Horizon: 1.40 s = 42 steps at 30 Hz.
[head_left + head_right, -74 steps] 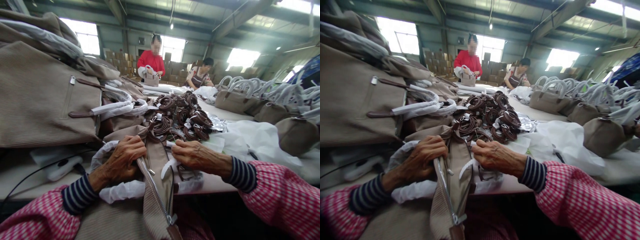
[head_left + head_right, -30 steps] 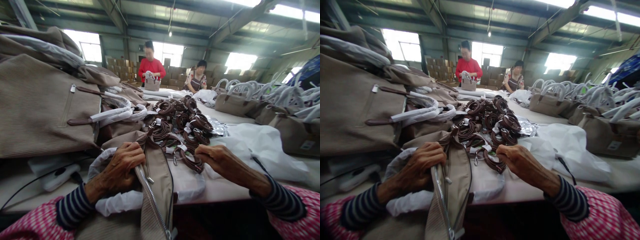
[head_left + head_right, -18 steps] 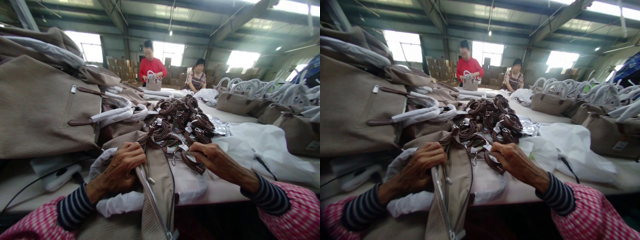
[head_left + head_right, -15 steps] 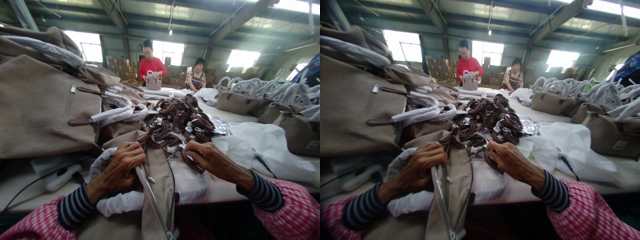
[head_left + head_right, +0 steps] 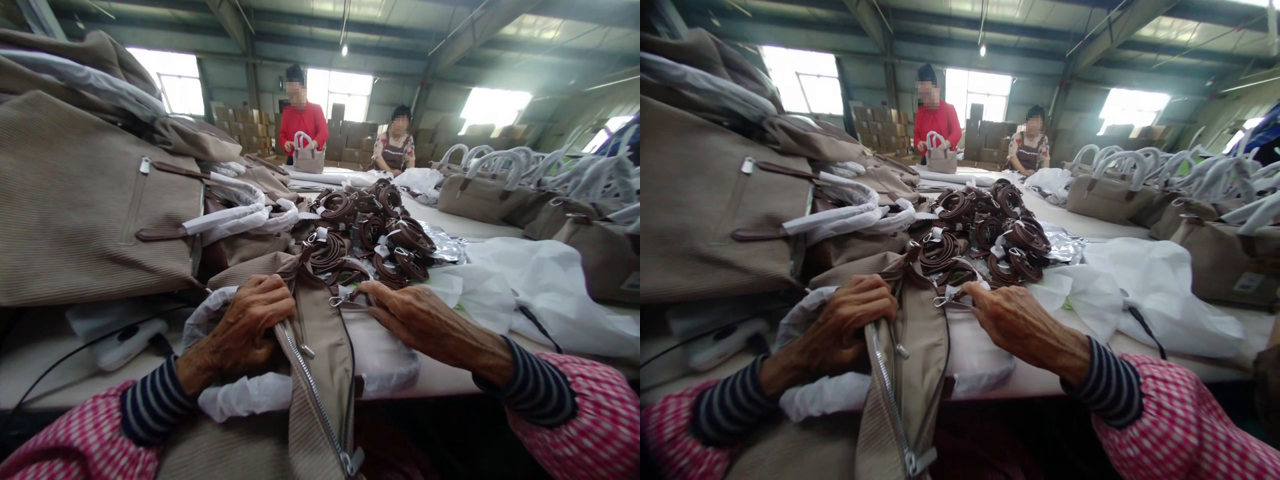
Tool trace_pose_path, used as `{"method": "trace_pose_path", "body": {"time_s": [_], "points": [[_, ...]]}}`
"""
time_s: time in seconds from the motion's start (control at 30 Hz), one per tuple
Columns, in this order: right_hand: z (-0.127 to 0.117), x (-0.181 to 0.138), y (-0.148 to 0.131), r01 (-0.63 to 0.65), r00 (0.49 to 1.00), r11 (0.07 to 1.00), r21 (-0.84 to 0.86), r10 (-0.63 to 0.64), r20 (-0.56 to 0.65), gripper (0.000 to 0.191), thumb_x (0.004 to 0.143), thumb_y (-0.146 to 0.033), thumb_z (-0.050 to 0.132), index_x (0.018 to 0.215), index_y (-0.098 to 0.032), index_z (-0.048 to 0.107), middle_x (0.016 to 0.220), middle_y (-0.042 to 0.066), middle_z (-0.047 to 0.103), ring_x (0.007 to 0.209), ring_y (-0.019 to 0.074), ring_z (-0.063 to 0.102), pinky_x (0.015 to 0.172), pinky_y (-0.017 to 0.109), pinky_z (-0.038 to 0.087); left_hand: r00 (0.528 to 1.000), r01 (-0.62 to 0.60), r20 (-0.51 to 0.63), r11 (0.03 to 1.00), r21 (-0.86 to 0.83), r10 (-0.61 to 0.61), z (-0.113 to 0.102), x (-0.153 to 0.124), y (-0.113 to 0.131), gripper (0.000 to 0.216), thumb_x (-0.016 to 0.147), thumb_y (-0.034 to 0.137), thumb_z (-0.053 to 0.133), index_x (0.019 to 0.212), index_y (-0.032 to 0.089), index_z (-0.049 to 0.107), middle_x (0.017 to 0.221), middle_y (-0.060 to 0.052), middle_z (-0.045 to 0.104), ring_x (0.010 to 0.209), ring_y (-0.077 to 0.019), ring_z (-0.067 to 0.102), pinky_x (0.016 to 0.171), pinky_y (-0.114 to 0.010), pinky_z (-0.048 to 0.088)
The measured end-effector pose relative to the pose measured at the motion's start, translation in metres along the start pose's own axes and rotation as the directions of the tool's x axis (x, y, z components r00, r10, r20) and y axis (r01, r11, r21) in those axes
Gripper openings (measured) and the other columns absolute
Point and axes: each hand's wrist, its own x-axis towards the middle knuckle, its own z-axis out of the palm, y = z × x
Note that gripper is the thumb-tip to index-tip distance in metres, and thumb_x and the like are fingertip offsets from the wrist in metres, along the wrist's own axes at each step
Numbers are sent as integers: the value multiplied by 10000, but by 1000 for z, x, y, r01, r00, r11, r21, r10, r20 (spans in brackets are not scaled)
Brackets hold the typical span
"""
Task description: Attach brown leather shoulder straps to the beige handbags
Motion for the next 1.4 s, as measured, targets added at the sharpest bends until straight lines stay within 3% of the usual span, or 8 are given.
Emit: {"method": "trace_pose_path", "body": {"time_s": [0.23,0.47,0.73,0.9,1.0,1.1,1.2,1.4], "points": [[0,-5,-13,24,1000,997,68,-25,0,290,1042,-152,476,1322,-162,552,799,21,726,697,184,714,603,313,281,1000,6,-15,1000,-7,-6,-1,0,3,63,868,181,548,812,199,526,815,-31,629,860,-230,520,844,-416,348],[2,-25,-5,-5,995,982,188,23,-94,332,1038,-184,457,1349,-194,571,839,28,761,690,188,721,627,294,368,1000,-6,-25,1000,3,6,1,1,1,53,857,191,536,806,202,532,802,-36,638,851,-237,536,819,-420,341],[8,-16,-11,-8,995,980,200,28,-99,393,1031,-167,465,1418,-167,533,899,53,770,764,201,746,663,285,404,1000,3,-12,1000,18,-3,-2,1,3,52,858,190,525,807,191,536,810,-39,635,851,-234,529,822,-427,351],[9,-5,-14,-24,997,985,173,36,-67,334,1016,-154,488,1344,-150,555,750,2,696,633,162,652,609,279,320,999,-22,-24,1000,17,22,1,0,-1,50,856,207,549,808,196,544,805,-39,637,842,-234,531,821,-423,358],[9,8,-15,-41,998,992,119,48,-50,289,1024,-182,510,1303,-132,566,789,30,714,676,173,653,631,291,308,999,-31,-40,999,33,33,1,0,0,55,869,196,536,818,200,556,821,-47,663,840,-237,540,813,-422,364],[11,23,-17,-60,998,998,-7,60,-16,154,1038,-200,494,1108,-145,620,794,66,721,676,184,652,602,313,252,998,-29,-58,999,34,31,-2,-1,3,75,892,207,513,860,208,580,875,-61,706,877,-251,566,840,-437,386],[16,28,-18,-52,998,994,-94,48,-47,145,1026,-158,471,984,-167,610,696,44,673,575,161,588,561,331,180,996,-21,-89,999,33,24,-6,-3,6,99,910,223,499,907,219,598,950,-70,741,933,-263,590,895,-456,415],[21,12,-22,122,970,980,158,-84,-229,205,1073,-198,447,925,-189,589,736,12,659,585,122,548,582,304,243,990,-36,-138,998,49,42,-7,-5,6,124,947,271,518,937,221,631,996,-79,741,975,-272,591,879,-449,439]]}}
